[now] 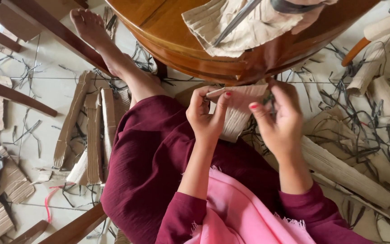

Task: Wrapping a chair leg with cardboard and securing it with twine for protection.

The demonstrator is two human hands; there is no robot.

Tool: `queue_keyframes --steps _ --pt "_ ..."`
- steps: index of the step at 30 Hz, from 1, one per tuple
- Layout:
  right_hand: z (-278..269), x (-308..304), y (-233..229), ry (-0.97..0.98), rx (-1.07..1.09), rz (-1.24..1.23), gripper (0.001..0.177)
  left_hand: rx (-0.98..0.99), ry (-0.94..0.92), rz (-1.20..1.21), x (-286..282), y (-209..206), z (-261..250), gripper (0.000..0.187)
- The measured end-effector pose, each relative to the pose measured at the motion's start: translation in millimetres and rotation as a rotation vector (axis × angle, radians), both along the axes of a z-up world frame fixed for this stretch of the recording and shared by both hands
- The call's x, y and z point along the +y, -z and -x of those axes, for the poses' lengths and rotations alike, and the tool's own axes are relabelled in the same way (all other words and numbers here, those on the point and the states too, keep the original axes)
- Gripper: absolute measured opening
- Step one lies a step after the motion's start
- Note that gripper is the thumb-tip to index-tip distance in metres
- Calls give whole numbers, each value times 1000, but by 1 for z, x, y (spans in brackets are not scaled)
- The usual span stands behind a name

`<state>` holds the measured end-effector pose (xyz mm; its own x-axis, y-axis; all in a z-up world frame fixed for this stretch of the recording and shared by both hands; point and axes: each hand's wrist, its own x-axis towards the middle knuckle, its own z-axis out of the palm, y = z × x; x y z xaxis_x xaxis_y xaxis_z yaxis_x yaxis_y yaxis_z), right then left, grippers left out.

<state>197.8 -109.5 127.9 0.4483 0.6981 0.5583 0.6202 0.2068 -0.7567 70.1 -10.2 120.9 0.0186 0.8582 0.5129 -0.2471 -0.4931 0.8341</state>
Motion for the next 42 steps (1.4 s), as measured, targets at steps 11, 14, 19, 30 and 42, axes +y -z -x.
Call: queue_keyframes --steps 11,14,19,30,42 --pt "3 55 13 -65 40 10 42 -4 199 259 27 43 -16 35" --pt "-20 66 27 -217 197 112 38 51 412 426 39 7 -11 58" --pt "-28 76 5 -402 291 49 35 59 394 405 49 20 -21 54" --pt "-11 65 4 -170 427 7 38 -68 -179 22 18 32 -18 21" --pt "-18 34 -9 -6 292 56 47 -90 -134 -227 -9 -23 -8 15"
